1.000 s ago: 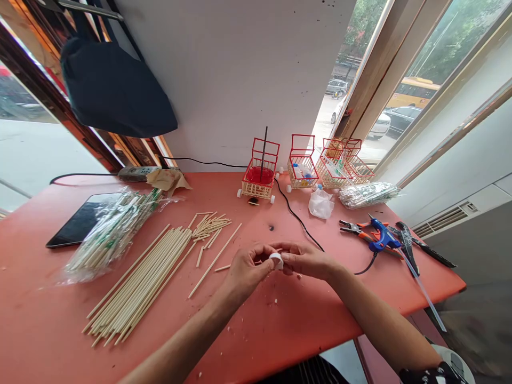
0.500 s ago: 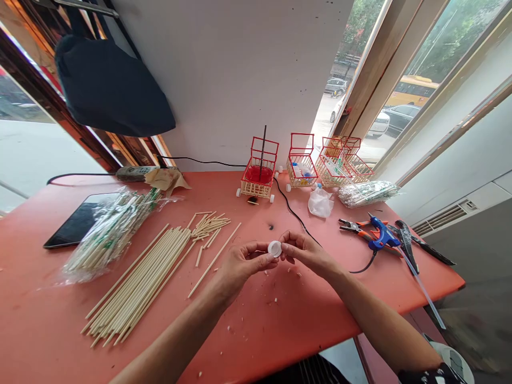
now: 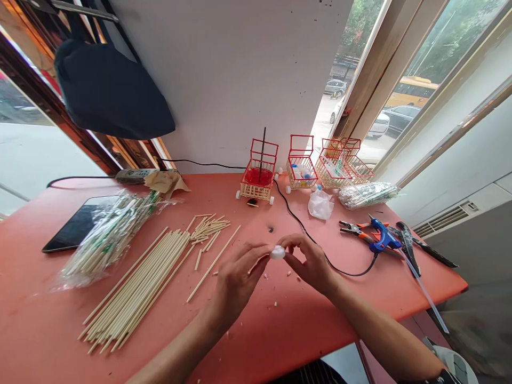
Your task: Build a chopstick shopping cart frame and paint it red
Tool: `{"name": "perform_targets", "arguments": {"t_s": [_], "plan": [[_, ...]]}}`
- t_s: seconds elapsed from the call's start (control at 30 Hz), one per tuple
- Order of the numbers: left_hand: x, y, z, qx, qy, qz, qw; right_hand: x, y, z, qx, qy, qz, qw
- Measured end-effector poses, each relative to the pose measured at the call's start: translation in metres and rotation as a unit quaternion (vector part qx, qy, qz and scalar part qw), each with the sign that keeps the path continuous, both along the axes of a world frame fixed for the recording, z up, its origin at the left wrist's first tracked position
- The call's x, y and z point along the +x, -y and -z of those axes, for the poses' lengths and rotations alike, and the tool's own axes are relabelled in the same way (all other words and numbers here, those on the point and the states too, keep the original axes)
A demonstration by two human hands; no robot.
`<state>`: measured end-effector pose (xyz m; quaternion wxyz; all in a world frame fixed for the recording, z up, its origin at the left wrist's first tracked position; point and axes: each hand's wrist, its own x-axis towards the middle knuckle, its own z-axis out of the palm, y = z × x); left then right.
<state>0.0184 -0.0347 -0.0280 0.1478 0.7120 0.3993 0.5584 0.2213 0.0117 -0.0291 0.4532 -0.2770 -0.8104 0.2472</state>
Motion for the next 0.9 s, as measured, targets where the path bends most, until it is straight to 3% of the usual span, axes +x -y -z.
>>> {"name": "perform_targets", "arguments": {"t_s": [0.13, 0.43, 0.7, 0.9], "plan": [[-0.003, 0.008, 0.004, 0.104, -0.063, 0.013, 0.992, 0.003, 0.005, -0.006, 0.104, -0.017, -0.032, 0.994], [-0.009, 0.010, 0.014, 0.104, -0.088, 0.033, 0.990, 0.012, 0.004, -0.008, 0.191, 0.058, -0.048, 0.979], [-0.006, 0.006, 0.015, 0.085, -0.079, 0.049, 0.992, 0.016, 0.004, -0.008, 0.189, 0.117, -0.047, 0.974], [0.001, 0.004, 0.012, 0.077, -0.068, 0.046, 0.994, 0.014, 0.002, -0.006, 0.170, 0.056, -0.049, 0.983]]}}
